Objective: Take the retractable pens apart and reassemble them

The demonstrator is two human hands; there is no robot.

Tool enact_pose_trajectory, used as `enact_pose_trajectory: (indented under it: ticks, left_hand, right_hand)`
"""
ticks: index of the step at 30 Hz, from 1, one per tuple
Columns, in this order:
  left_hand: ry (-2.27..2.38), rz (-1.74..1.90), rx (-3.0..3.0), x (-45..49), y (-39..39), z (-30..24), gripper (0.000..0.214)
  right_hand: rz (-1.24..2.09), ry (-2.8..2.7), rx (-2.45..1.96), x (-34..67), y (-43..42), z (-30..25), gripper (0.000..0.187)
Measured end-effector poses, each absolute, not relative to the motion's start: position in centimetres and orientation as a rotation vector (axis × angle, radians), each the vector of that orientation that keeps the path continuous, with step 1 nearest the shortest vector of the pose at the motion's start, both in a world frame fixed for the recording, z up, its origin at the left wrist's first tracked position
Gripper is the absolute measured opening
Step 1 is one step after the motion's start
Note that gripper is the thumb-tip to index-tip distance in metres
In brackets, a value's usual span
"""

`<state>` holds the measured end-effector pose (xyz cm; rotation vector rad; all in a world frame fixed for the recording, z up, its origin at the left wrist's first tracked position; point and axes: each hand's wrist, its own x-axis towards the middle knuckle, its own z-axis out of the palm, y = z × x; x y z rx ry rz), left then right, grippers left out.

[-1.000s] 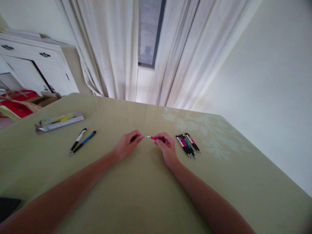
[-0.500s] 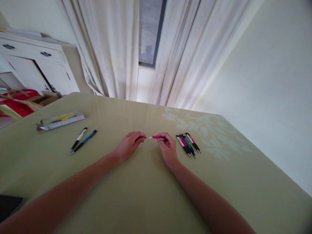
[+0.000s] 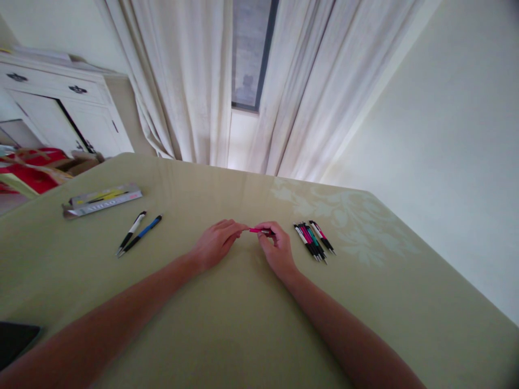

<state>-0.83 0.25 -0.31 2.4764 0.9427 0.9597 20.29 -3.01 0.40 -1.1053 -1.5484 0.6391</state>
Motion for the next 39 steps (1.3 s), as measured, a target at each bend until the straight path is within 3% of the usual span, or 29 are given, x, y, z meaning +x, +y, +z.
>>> enact_pose_trajectory:
  ticks: [11, 19, 28, 33, 39]
  left_hand:
    - [1.060, 0.884, 2.470, -0.6, 0.0, 0.0, 0.046]
    - [1.078, 1.001, 2.287, -0.3, 0.1, -0.1, 0.028]
    - [1.009, 0.965, 2.259, -0.5, 0.1, 0.2, 0.027]
    - [1.084, 0.864, 2.221, -0.3, -0.1, 0.1, 0.023]
    - [1.091, 0.837, 2.284, -0.3, -0.1, 0.0, 0.028]
  right_hand:
    - [0.663, -1.545, -1.126, 20.5, -2.6, 0.2, 0.019]
    - [0.832, -1.217, -1.019, 20.5, -2.4, 0.2, 0.018]
    - [0.642, -1.455, -1.356, 22.6, -1.1, 1.3, 0.021]
    - [0.284, -1.790, -1.536, 23.4, -1.0, 0.3, 0.020]
    - [0.156, -2.031, -1.302, 22.0, -2.6, 0.8, 0.021]
